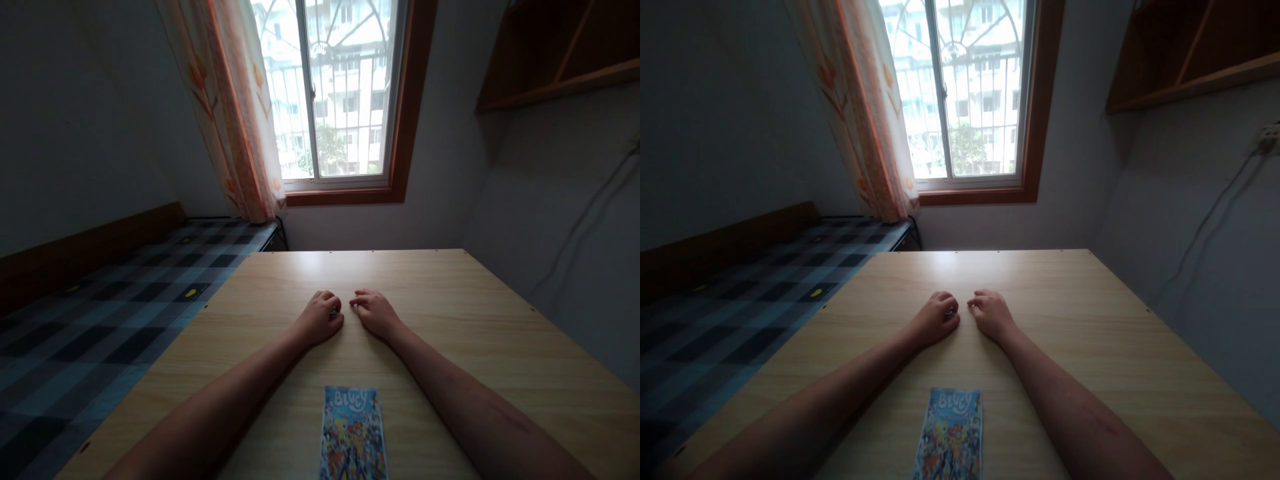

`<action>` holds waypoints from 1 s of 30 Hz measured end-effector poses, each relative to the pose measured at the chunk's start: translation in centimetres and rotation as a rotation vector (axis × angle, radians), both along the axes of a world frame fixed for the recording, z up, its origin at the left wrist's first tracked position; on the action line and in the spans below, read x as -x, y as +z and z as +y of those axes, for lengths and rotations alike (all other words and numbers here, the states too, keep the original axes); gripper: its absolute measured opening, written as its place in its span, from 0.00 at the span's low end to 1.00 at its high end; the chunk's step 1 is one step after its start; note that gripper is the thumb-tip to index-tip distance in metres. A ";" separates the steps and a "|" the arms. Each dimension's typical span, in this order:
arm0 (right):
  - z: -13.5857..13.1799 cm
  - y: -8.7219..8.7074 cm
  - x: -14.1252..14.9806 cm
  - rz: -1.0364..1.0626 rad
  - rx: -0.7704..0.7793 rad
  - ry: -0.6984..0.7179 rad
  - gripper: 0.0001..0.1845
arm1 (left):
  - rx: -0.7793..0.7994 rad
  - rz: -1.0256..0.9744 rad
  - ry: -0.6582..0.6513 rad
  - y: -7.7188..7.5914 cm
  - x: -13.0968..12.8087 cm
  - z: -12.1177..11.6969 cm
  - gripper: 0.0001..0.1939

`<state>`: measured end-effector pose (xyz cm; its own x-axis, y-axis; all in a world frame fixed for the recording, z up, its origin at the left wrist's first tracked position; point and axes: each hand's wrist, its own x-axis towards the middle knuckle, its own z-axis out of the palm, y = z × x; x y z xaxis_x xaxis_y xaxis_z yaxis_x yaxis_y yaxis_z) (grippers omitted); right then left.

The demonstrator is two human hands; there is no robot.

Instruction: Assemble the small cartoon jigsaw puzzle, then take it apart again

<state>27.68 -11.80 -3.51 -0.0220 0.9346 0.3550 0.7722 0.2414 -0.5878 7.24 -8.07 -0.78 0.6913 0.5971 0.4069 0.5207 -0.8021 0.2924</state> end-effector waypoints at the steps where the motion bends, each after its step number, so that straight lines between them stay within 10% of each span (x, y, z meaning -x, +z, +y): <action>1: 0.0 0.0 0.0 0.006 -0.002 0.001 0.14 | 0.005 -0.003 0.009 -0.1 0.0 0.1 0.03; 30: -0.5 0.1 -0.2 0.149 -0.128 0.076 0.17 | 0.062 -0.115 -0.055 2.0 2.0 0.0 0.14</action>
<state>27.84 -12.34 -3.36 -0.0288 0.8794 0.4752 0.6559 0.3753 -0.6549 5.26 -8.12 1.25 0.6746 0.5858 0.4492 0.4363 -0.8072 0.3975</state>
